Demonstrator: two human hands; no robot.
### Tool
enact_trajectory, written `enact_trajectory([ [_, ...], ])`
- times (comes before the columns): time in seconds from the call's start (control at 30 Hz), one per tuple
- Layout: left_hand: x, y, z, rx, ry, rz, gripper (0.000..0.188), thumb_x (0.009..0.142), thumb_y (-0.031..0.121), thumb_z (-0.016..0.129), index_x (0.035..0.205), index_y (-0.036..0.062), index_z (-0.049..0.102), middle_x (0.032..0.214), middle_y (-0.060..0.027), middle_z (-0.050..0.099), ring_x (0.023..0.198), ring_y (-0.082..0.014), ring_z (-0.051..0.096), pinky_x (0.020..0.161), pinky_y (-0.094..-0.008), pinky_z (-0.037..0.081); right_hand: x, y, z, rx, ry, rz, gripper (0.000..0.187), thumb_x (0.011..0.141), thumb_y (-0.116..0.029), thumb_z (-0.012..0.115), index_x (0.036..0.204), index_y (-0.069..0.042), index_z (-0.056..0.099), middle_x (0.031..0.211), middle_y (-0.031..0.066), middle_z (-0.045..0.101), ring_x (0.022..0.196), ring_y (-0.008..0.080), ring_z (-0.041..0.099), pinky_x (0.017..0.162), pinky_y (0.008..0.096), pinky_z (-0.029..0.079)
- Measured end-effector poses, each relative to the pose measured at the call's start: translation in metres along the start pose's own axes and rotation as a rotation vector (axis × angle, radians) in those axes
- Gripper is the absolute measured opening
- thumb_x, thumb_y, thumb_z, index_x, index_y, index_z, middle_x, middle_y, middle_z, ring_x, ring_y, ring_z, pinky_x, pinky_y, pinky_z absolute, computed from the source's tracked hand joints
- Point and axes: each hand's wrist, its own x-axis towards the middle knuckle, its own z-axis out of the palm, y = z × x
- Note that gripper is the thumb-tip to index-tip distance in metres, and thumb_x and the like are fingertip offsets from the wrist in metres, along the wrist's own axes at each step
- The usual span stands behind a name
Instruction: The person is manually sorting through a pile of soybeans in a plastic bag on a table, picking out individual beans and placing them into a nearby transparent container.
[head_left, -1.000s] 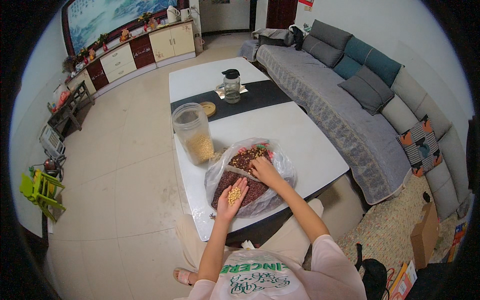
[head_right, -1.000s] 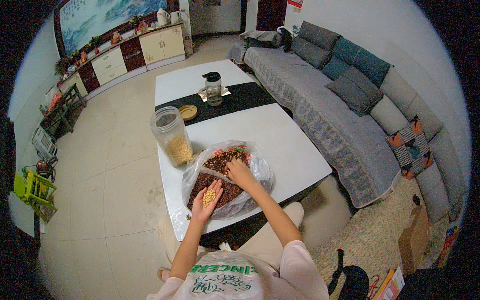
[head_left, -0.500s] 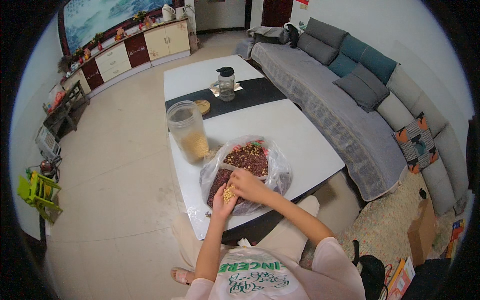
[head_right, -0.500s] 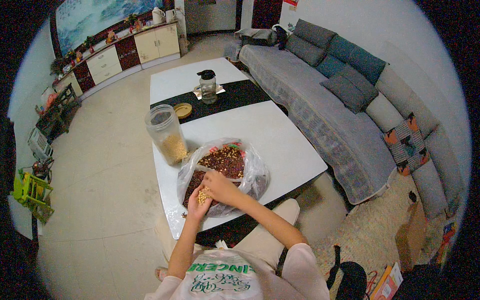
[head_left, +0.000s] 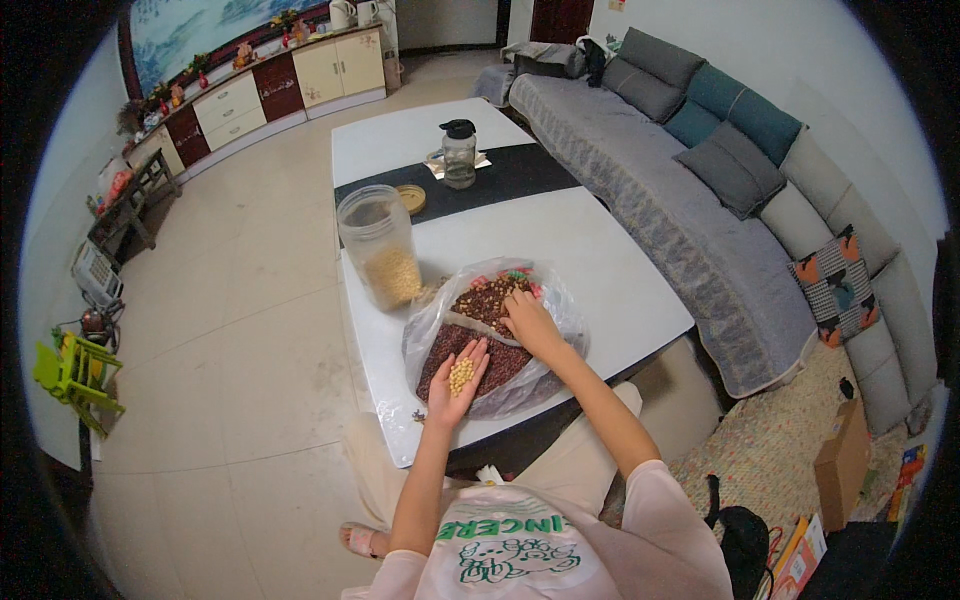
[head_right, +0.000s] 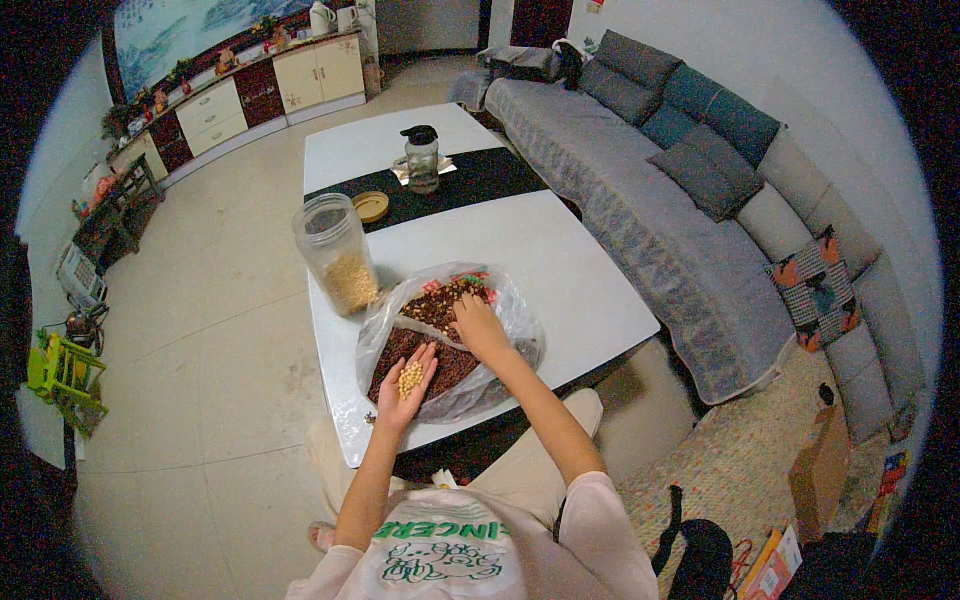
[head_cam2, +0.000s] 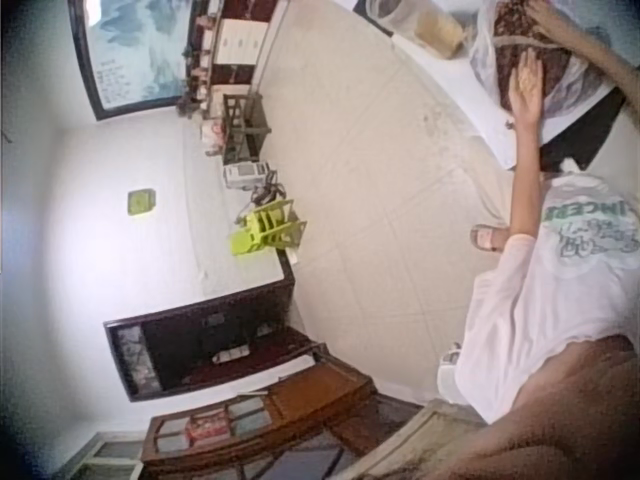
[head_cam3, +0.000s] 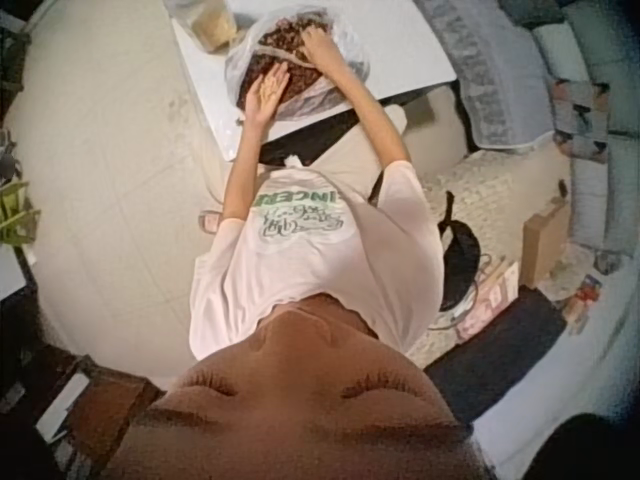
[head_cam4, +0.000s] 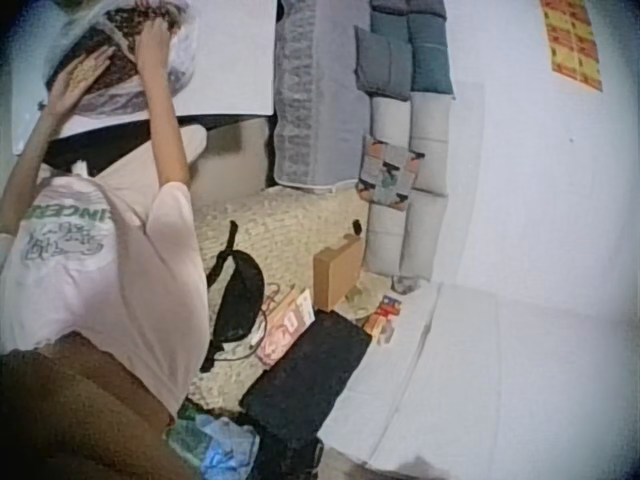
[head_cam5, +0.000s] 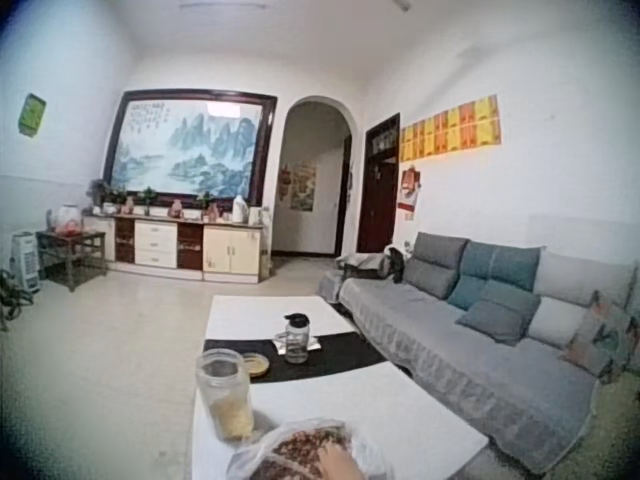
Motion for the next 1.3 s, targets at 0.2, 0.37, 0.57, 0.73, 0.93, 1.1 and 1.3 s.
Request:
enact_trajectory([
  [0.2, -0.001, 0.0, -0.002, 0.004, 0.004, -0.008, 0.042, 0.091, 0.013, 0.031, 0.125, -0.0094, 0.026, 0.131, -0.0234, 0.031, 0.122, -0.0282, 0.033, 0.105, -0.0382, 0.024, -0.006, 0.003, 0.012, -0.036, -0.079, 0.02, 0.019, 0.072, -0.015, 0.061, 0.082, -0.002, 0.051, 0.087, 0.0141, 0.049, 0.087, 0.0299, 0.048, 0.076, 0.0377, 0.041],
  [0.37, 0.001, 0.0, 0.0, 0.044, 0.013, 0.006, 0.041, 0.091, 0.014, 0.031, 0.125, -0.0096, 0.027, 0.13, -0.0232, 0.033, 0.121, -0.0285, 0.034, 0.105, -0.0382, 0.025, -0.003, 0.003, 0.004, 0.099, -0.009, -0.037, 0.018, 0.072, -0.015, 0.059, 0.081, -0.001, 0.052, 0.083, 0.014, 0.05, 0.083, 0.0296, 0.05, 0.074, 0.0389, 0.042],
  [0.57, 0.001, 0.007, -0.014, 0.013, -0.101, -0.043, 0.042, 0.091, 0.016, 0.031, 0.124, -0.0095, 0.029, 0.127, -0.0223, 0.037, 0.12, -0.0277, 0.036, 0.105, -0.038, 0.024, -0.011, -0.048, -0.019, 0.387, -0.102, -0.148, 0.02, 0.076, -0.017, 0.057, 0.087, -0.002, 0.052, 0.086, 0.013, 0.049, 0.087, 0.0287, 0.048, 0.074, 0.0355, 0.041],
  [0.73, 0.003, 0.01, -0.02, 0.067, -0.15, -0.071, 0.043, 0.092, 0.019, 0.031, 0.125, -0.0089, 0.028, 0.128, -0.0222, 0.036, 0.121, -0.0277, 0.035, 0.106, -0.0379, 0.023, -0.011, -0.056, -0.019, 0.425, -0.073, -0.124, 0.019, 0.077, -0.016, 0.056, 0.088, -0.002, 0.051, 0.085, 0.0136, 0.049, 0.086, 0.0295, 0.049, 0.076, 0.0372, 0.041],
  [0.93, 0.0, 0.003, 0.0, 0.043, 0.014, -0.004, 0.044, 0.092, 0.018, 0.03, 0.126, -0.0088, 0.025, 0.131, -0.0225, 0.031, 0.124, -0.0289, 0.031, 0.106, -0.0389, 0.022, 0.003, -0.023, -0.014, 0.224, 0.016, 0.039, 0.017, 0.076, -0.012, 0.056, 0.088, -0.001, 0.052, 0.09, 0.0143, 0.048, 0.091, 0.0303, 0.048, 0.08, 0.0384, 0.041],
  [1.1, 0.001, 0.0, 0.001, 0.033, 0.025, -0.015, 0.045, 0.092, 0.016, 0.03, 0.128, -0.0086, 0.022, 0.131, -0.0221, 0.031, 0.123, -0.028, 0.032, 0.106, -0.0393, 0.023, 0.001, -0.002, 0.014, 0.042, -0.059, 0.052, 0.017, 0.074, -0.015, 0.059, 0.084, -0.001, 0.054, 0.089, 0.0139, 0.049, 0.089, 0.0308, 0.048, 0.078, 0.0379, 0.042],
  [1.3, 0.001, 0.003, -0.002, 0.017, 0.02, -0.023, 0.045, 0.092, 0.018, 0.03, 0.126, -0.01, 0.025, 0.132, -0.0232, 0.03, 0.124, -0.0288, 0.03, 0.106, -0.039, 0.022, 0.005, -0.004, 0.024, -0.068, -0.103, 0.038, 0.022, 0.071, -0.018, 0.063, 0.082, -0.001, 0.054, 0.088, 0.0135, 0.05, 0.088, 0.0294, 0.049, 0.076, 0.0377, 0.042],
])
